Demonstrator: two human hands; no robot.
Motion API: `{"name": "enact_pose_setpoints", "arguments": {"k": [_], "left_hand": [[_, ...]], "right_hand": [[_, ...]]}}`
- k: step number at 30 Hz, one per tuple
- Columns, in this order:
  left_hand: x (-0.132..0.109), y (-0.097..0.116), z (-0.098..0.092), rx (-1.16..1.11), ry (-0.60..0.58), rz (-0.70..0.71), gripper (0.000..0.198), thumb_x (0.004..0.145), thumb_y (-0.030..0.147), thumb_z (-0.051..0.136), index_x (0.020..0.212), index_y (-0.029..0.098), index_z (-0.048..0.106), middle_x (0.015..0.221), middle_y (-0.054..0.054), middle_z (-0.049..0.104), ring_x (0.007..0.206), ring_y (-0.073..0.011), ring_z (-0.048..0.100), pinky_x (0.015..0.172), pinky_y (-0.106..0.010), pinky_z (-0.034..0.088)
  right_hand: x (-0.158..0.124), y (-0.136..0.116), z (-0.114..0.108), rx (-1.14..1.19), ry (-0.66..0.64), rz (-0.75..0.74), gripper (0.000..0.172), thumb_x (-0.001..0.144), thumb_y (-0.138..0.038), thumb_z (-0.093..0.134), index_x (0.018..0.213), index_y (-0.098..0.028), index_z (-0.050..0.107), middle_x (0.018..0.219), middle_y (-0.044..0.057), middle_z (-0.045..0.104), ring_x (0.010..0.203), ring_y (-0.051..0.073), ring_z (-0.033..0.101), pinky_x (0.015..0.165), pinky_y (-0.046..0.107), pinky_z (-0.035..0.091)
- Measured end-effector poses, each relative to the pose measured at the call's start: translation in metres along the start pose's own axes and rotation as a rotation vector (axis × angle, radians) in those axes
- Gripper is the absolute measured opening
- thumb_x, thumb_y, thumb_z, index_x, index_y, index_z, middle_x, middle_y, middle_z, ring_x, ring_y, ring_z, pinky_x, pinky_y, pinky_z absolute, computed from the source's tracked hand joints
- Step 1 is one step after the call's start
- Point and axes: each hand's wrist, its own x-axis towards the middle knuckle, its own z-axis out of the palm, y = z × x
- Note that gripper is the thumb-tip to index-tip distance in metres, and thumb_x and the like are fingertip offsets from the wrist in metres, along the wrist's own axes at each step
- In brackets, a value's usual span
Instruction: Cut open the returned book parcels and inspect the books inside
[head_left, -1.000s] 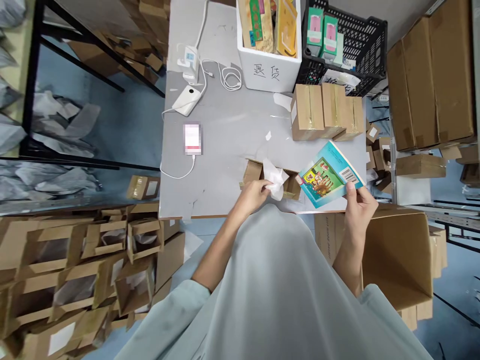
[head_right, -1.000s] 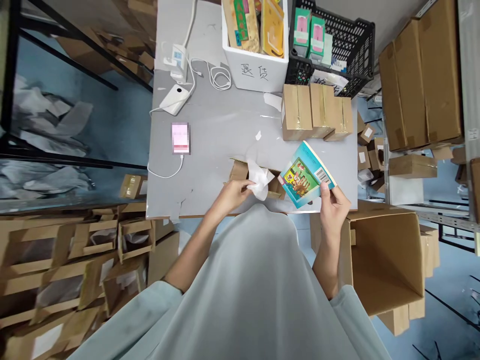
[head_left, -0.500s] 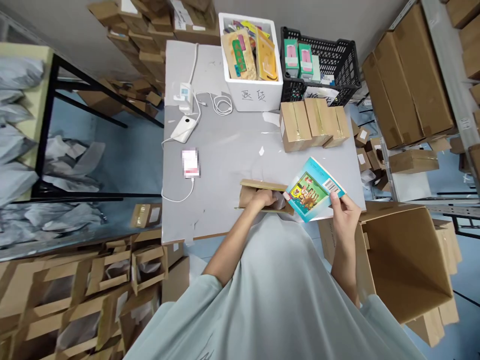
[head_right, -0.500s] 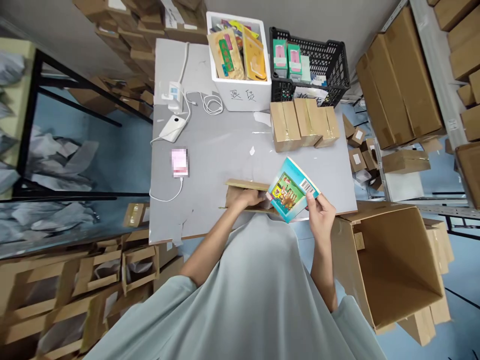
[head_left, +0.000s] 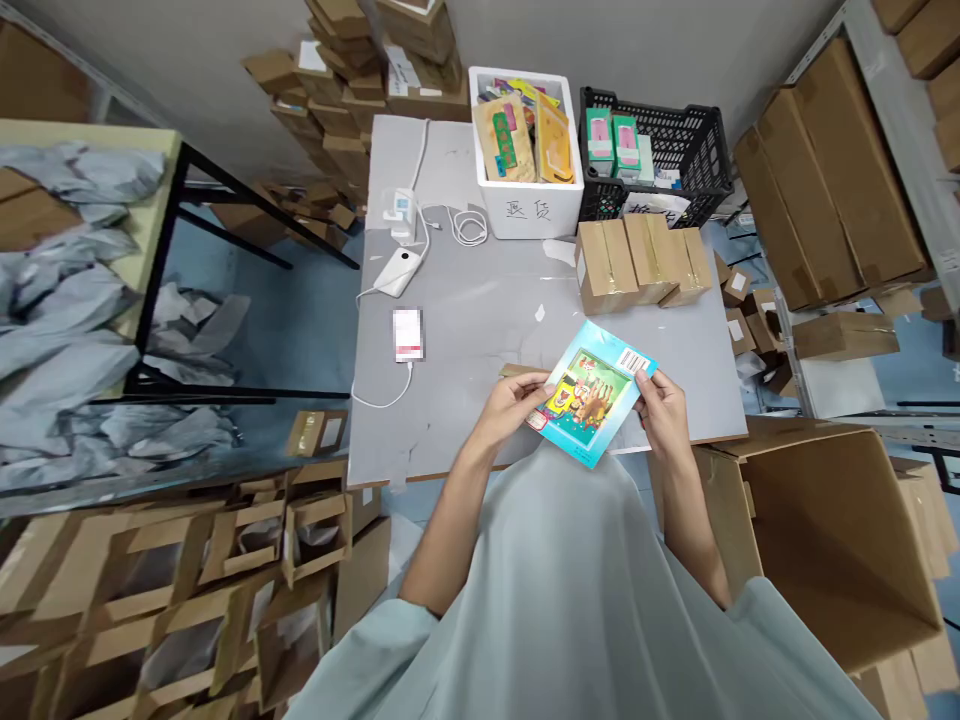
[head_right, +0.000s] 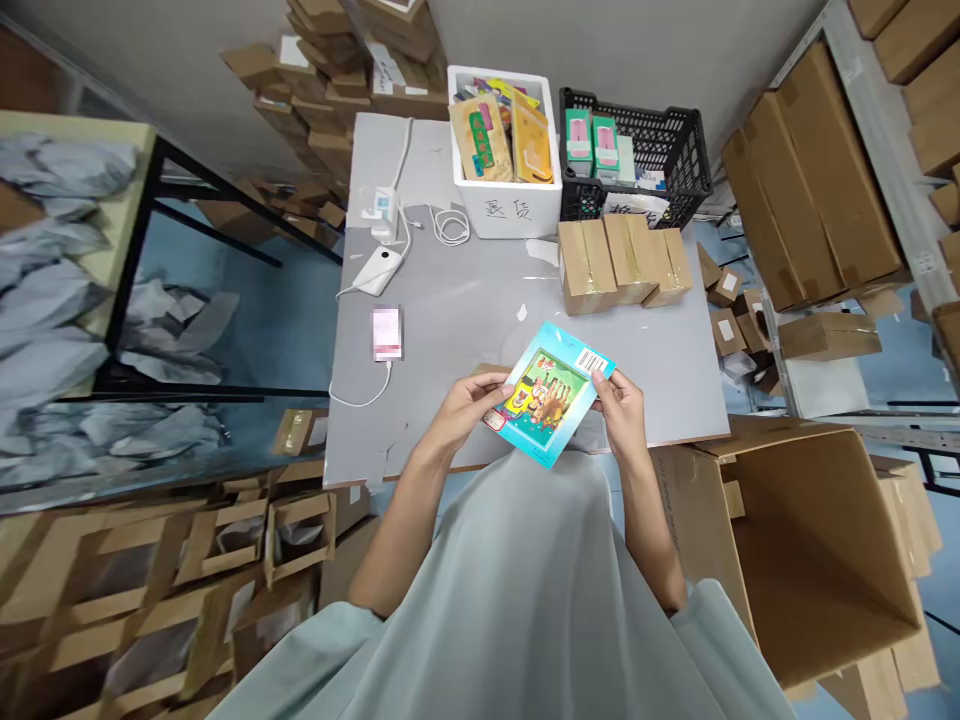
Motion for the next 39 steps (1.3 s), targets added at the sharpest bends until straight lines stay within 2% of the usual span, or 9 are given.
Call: {"name": "enact_pose_setpoints", "arguments": {"k": [6,10,18,23,26,29,32,35,39], "left_hand": [[-0.013,0.003,-0.009,-0.042,0.153,0.106,0.060,0.072,0.069,0.102,0.104,0.020,0.089,0.108,-0.011,0.087,0.090,-0.0250,0.079,0.075,-0.034,0.067],[-0.014,0.003,-0.012,-0.095,0.204,0.116,0.065,0.068,0.072,0.103,0.103,0.018,0.088,0.105,-0.012,0.087,0.091,-0.0262,0.080,0.073,-0.033,0.067],[-0.021,0.004,-0.010,0.017,0.214,0.208,0.061,0.074,0.073,0.099,0.101,0.019,0.088,0.107,-0.011,0.086,0.093,-0.0250,0.078,0.076,-0.034,0.066],[-0.024,0.008,-0.008,0.155,0.184,0.349,0.049,0.086,0.071,0.091,0.099,0.023,0.090,0.109,-0.011,0.086,0.112,-0.0317,0.080,0.104,-0.046,0.065],[-0.024,0.011,-0.011,0.261,0.151,0.442,0.043,0.092,0.071,0.087,0.098,0.029,0.091,0.107,-0.011,0.086,0.132,-0.0361,0.075,0.121,-0.057,0.057],[-0.022,0.011,-0.016,0.346,0.143,0.530,0.041,0.097,0.071,0.081,0.100,0.031,0.092,0.133,-0.012,0.082,0.150,-0.0356,0.065,0.131,-0.061,0.049],[-0.021,0.006,-0.017,0.368,0.173,0.564,0.042,0.098,0.071,0.080,0.098,0.031,0.091,0.170,-0.010,0.061,0.160,-0.0363,0.056,0.132,-0.061,0.048],[-0.021,-0.003,-0.010,0.304,0.221,0.526,0.045,0.100,0.072,0.078,0.105,0.029,0.091,0.166,-0.013,0.064,0.150,-0.0352,0.065,0.121,-0.054,0.059],[-0.021,-0.016,0.002,0.122,0.329,0.421,0.064,0.101,0.070,0.078,0.149,0.028,0.076,0.127,-0.013,0.083,0.114,-0.0261,0.079,0.098,-0.039,0.066]], "right_hand": [[0.010,0.011,0.000,-0.049,-0.033,-0.053,0.071,0.085,-0.074,0.091,0.134,-0.025,0.076,0.128,0.011,0.083,0.118,0.026,0.079,0.097,0.040,0.069],[0.008,0.020,-0.003,-0.090,-0.129,-0.014,0.077,0.081,-0.071,0.095,0.138,-0.024,0.075,0.117,0.010,0.084,0.099,0.024,0.078,0.080,0.037,0.067],[-0.003,0.017,0.001,-0.082,-0.171,-0.014,0.060,0.081,-0.072,0.094,0.112,-0.024,0.076,0.091,0.001,0.077,0.071,0.016,0.069,0.064,0.031,0.059],[-0.007,0.014,0.004,-0.051,-0.268,0.062,0.052,0.090,-0.072,0.086,0.083,-0.026,0.062,0.070,-0.002,0.071,0.052,0.014,0.062,0.051,0.028,0.053],[-0.011,0.010,0.000,0.001,-0.281,0.070,0.044,0.097,-0.067,0.075,0.090,-0.024,0.076,0.086,0.005,0.082,0.065,0.021,0.074,0.064,0.035,0.063],[-0.014,0.007,-0.004,0.045,-0.234,0.040,0.051,0.099,-0.071,0.064,0.105,-0.025,0.085,0.105,0.009,0.086,0.092,0.030,0.082,0.082,0.043,0.068],[-0.015,0.006,-0.006,-0.017,-0.217,0.022,0.050,0.093,-0.073,0.075,0.110,-0.027,0.084,0.109,0.009,0.086,0.098,0.030,0.081,0.082,0.042,0.066],[-0.017,0.008,-0.003,-0.111,-0.196,-0.064,0.049,0.087,-0.070,0.087,0.108,-0.026,0.082,0.100,0.007,0.083,0.090,0.025,0.076,0.078,0.037,0.062],[-0.020,0.014,0.003,-0.137,-0.162,-0.115,0.053,0.088,-0.075,0.085,0.104,-0.024,0.081,0.085,0.005,0.077,0.083,0.023,0.072,0.075,0.036,0.061]]}}
